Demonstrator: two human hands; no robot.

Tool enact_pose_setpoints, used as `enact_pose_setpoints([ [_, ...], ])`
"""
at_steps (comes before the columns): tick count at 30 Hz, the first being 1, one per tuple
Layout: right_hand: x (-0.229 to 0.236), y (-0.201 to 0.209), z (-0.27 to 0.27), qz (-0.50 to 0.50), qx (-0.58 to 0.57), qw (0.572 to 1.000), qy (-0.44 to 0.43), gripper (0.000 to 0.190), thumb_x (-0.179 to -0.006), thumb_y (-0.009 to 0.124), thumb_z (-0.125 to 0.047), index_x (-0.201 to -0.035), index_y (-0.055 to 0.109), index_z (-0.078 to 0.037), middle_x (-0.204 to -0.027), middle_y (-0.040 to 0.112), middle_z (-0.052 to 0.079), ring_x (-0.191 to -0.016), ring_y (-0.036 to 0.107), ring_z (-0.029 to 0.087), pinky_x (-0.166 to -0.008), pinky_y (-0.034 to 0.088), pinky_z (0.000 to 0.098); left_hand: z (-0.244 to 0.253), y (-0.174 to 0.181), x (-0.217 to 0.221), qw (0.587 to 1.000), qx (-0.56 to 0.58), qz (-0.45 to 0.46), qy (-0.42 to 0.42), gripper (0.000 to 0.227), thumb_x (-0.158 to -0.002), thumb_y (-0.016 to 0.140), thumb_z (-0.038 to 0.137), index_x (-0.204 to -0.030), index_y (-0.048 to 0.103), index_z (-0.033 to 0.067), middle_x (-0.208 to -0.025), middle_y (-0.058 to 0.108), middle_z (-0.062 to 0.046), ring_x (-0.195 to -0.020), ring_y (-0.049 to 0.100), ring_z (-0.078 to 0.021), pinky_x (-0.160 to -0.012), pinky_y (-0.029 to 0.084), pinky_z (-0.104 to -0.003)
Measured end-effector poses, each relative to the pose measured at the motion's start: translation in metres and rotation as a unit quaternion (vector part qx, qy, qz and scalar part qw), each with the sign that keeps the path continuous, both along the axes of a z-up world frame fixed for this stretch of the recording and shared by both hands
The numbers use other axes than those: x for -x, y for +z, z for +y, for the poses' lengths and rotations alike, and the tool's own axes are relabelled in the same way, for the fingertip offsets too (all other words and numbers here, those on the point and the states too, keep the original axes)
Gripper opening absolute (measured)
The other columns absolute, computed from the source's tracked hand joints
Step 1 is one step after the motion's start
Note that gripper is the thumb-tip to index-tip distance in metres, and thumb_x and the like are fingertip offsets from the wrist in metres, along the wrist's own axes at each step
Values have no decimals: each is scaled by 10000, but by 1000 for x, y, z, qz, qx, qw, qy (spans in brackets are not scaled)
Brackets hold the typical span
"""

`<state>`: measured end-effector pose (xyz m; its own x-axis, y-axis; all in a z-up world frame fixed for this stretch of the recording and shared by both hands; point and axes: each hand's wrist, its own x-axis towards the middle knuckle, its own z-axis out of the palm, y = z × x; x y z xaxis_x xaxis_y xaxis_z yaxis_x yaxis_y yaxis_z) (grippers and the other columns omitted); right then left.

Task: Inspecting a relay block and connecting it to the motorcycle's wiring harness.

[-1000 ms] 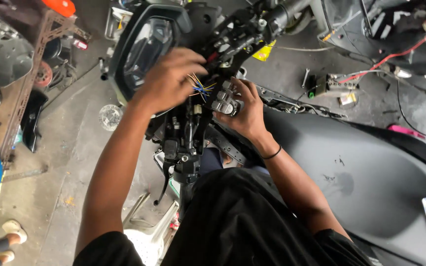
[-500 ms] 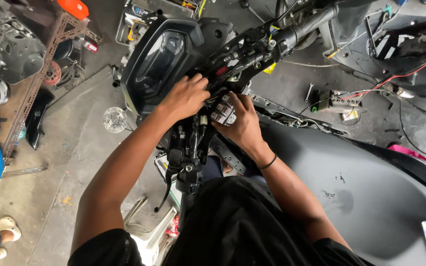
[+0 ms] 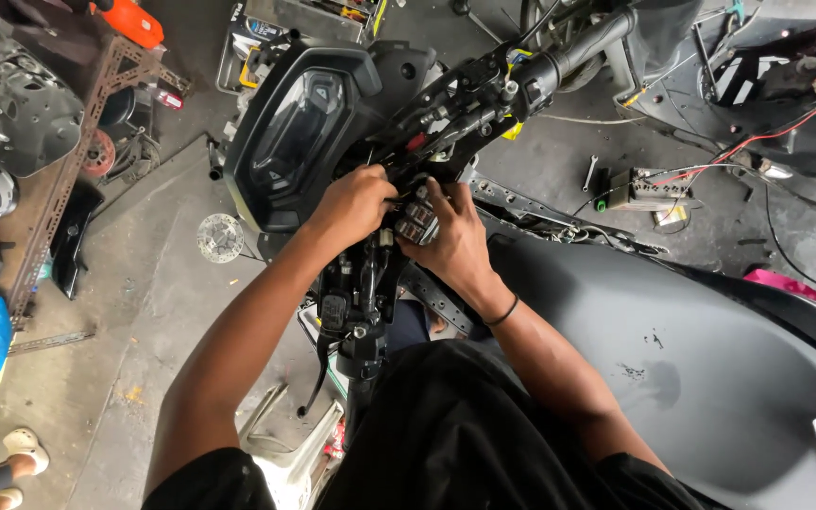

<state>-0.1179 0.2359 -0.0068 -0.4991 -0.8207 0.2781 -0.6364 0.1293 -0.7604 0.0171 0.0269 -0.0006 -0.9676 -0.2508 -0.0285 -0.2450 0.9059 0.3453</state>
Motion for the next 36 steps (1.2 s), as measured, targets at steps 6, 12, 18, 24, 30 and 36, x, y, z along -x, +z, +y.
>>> enact_pose_setpoints([
  [6, -2, -14, -3, 3, 4, 1000, -12, 1082, -627, 1049, -362, -1560, 625, -17, -1356, 559, 183, -1038, 745, 500, -753, 675, 632, 9, -19, 0, 999, 22, 35, -18, 181, -994, 653, 4, -884, 794, 30, -912, 666, -103, -903, 673, -352, -653, 576, -398],
  [12, -13, -6, -4, -16, 47, 997, -51, 1187, -643, 1050, -317, -1676, 516, -77, -1400, 615, 170, -1049, 753, 410, -838, 651, 587, 2, -7, 4, 1000, -19, 13, -20, 179, -1008, 660, -23, -957, 830, -3, -898, 685, -118, -872, 664, -354, -696, 590, -398],
  [18, -21, -17, -3, -69, 80, 989, -104, 1153, -555, 1101, -372, -1594, 643, -169, -1464, 705, 50, -873, 779, 254, -856, 627, 464, 6, 3, 7, 999, -28, -39, -13, 124, -1012, 723, 39, -1030, 845, 27, -966, 708, -128, -959, 692, -371, -775, 619, -423],
  [24, -20, -20, -4, -111, 62, 987, -102, 1144, -523, 1120, -404, -1556, 684, -180, -1431, 758, 99, -1263, 761, 379, -1055, 601, 518, 38, 113, 26, 986, -123, -103, 50, 486, -963, 862, 288, -1416, 742, 157, -1280, 741, -90, -1242, 690, -354, -978, 602, -521],
  [30, -17, -19, -1, -126, 73, 987, -70, 1255, -604, 1108, -410, -1674, 493, -186, -1379, 787, 137, -1135, 777, 374, -955, 571, 523, 43, 124, 35, 981, -134, -139, -14, 829, -839, 916, 225, -1596, 592, 126, -1499, 666, -150, -1418, 590, -442, -1164, 492, -618],
  [36, -8, 10, 13, -150, 76, 985, -36, 1362, -663, 1106, -462, -1733, 316, -165, -1004, 823, 152, -914, 802, 446, -903, 581, 543, 51, 134, 39, 975, -103, -186, -61, 941, -780, 881, 108, -1653, 528, 97, -1575, 596, -199, -1461, 548, -484, -1128, 507, -646],
])
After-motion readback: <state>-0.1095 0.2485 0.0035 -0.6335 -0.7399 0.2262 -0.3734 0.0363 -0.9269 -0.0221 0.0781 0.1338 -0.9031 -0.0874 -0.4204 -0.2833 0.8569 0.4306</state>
